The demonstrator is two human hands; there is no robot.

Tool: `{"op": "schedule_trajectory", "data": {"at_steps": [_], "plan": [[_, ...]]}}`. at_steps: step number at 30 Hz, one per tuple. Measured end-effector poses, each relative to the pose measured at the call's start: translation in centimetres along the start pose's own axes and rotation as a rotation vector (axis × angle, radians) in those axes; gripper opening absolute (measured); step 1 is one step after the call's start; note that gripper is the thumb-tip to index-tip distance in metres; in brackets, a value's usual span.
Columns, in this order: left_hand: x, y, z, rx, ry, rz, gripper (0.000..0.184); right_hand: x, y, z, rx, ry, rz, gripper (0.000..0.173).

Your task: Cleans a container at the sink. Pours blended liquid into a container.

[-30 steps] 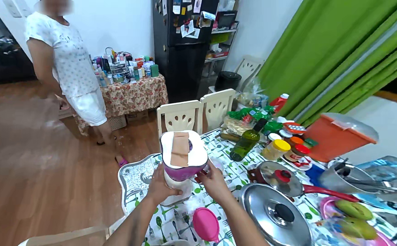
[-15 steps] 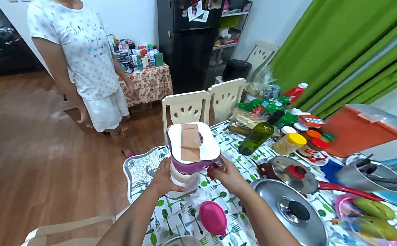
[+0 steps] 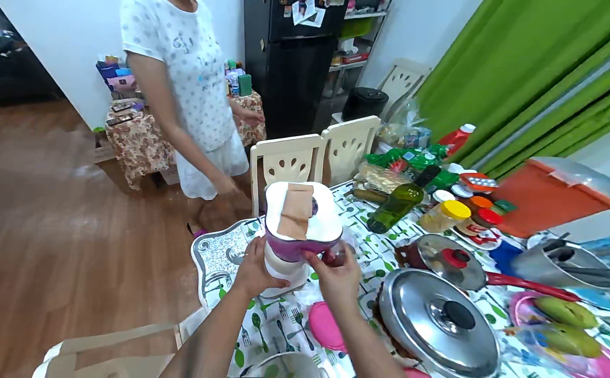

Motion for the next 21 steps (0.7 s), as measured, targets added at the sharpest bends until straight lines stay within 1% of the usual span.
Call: {"op": "schedule_trajectory", "data": {"at_steps": [3,6,9,12,17,19,21], "plan": [[-0.1,0.1,0.4,-0.011,-0.012,0.021,0.148,-0.8,1.0,-0.4,0.009,-0.034,0.061,0.041],[-0.4,-0.1,0.1,0.003,-0.024,0.015,0.15,-0.7,0.7,-0.4,-0.007,-0.073,0.04,0.039],[-0.7,-0.3,-0.3,0.004,-0.022,0.007,0.151,-0.3,0.3,-0.1,-0.069,-0.197,-0.007,0.031],[-0.6,-0.3,-0.6,-0.014,-0.021,0.005,0.152,-0.3,0.3,0.4,-0.105,-0.332,0.012,0.023],[-0.6,-0.2,-0.7,-0.015,-0.01,0.012,0.149,-0.6,0.0,0.7,-0.062,-0.384,0.104,0.017],[-0.6,-0.1,-0.8,-0.027,0.021,0.038,0.149,-0.4,-0.5,-0.3,-0.048,-0.394,0.145,0.012],[-0.8,0.1,-0.9,-0.04,0.057,0.052,0.149,0.1,-1.2,-1.9,-0.007,-0.419,0.155,0.014]]}}
Point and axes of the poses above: each hand's wrist, its own y-axis away from the middle knuckle, its own x-axis out of the back of the hand, z = x × y, the point moved 2 cm from there along -y, towards the middle knuckle, and after that the axes turned 1 degree about z, right-handed, at the moved point
